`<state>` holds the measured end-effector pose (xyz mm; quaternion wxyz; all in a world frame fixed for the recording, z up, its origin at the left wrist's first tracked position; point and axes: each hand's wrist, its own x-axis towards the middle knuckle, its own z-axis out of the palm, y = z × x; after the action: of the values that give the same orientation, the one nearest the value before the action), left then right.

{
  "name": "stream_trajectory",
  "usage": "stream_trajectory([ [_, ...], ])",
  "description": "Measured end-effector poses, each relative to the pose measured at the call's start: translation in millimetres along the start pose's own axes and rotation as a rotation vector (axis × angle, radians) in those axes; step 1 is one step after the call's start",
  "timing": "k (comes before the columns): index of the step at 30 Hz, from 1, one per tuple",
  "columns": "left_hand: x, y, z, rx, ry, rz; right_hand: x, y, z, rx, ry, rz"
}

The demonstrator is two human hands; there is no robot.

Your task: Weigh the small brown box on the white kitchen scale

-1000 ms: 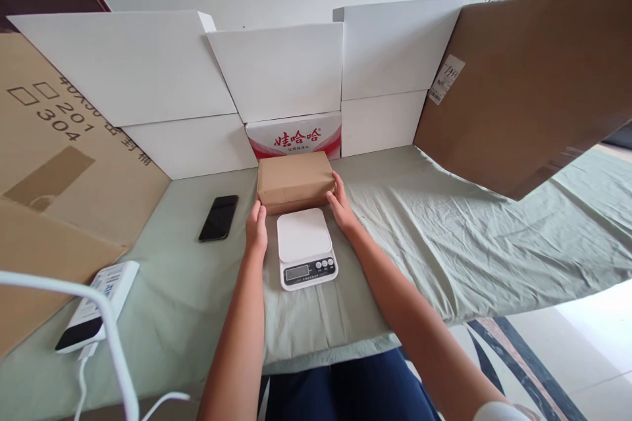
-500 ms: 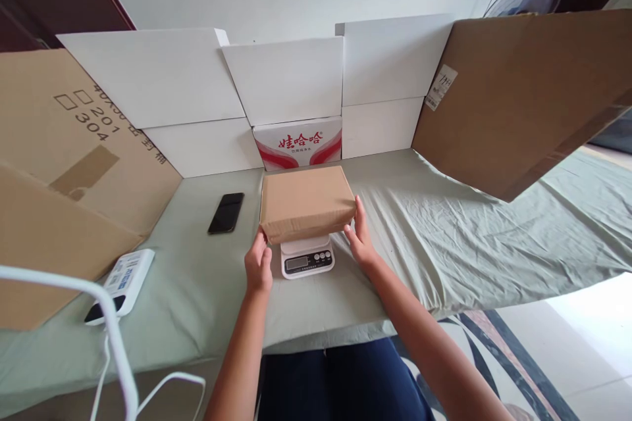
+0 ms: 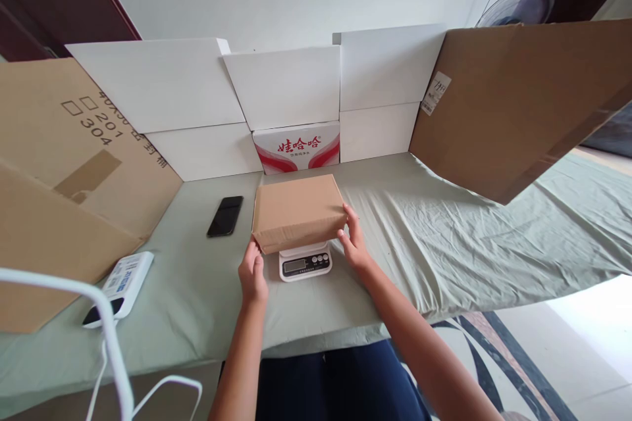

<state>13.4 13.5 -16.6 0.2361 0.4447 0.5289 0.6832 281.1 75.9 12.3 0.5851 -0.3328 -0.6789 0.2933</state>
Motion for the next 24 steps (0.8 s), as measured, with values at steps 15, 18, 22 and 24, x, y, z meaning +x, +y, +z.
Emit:
stream_trajectory([
  [15, 0.2, 22.0, 5.2, -0.138, 0.041, 0.080, 2.9, -7.0, -5.6, -0.050, 0.062, -0.042],
  [18, -0.7, 20.8, 5.2, -0.143, 0.025, 0.058, 2.9, -7.5, -6.1, -0.071, 0.031, -0.053],
  [22, -2.4, 13.3, 3.2, -0.117, 0.045, 0.015, 1.7, -9.9, -7.4, -0.087, 0.010, -0.056],
  [24, -2.9, 9.8, 2.0, -0.095, 0.057, -0.012, 1.0, -9.3, -8.0, -0.075, 0.010, -0.067],
])
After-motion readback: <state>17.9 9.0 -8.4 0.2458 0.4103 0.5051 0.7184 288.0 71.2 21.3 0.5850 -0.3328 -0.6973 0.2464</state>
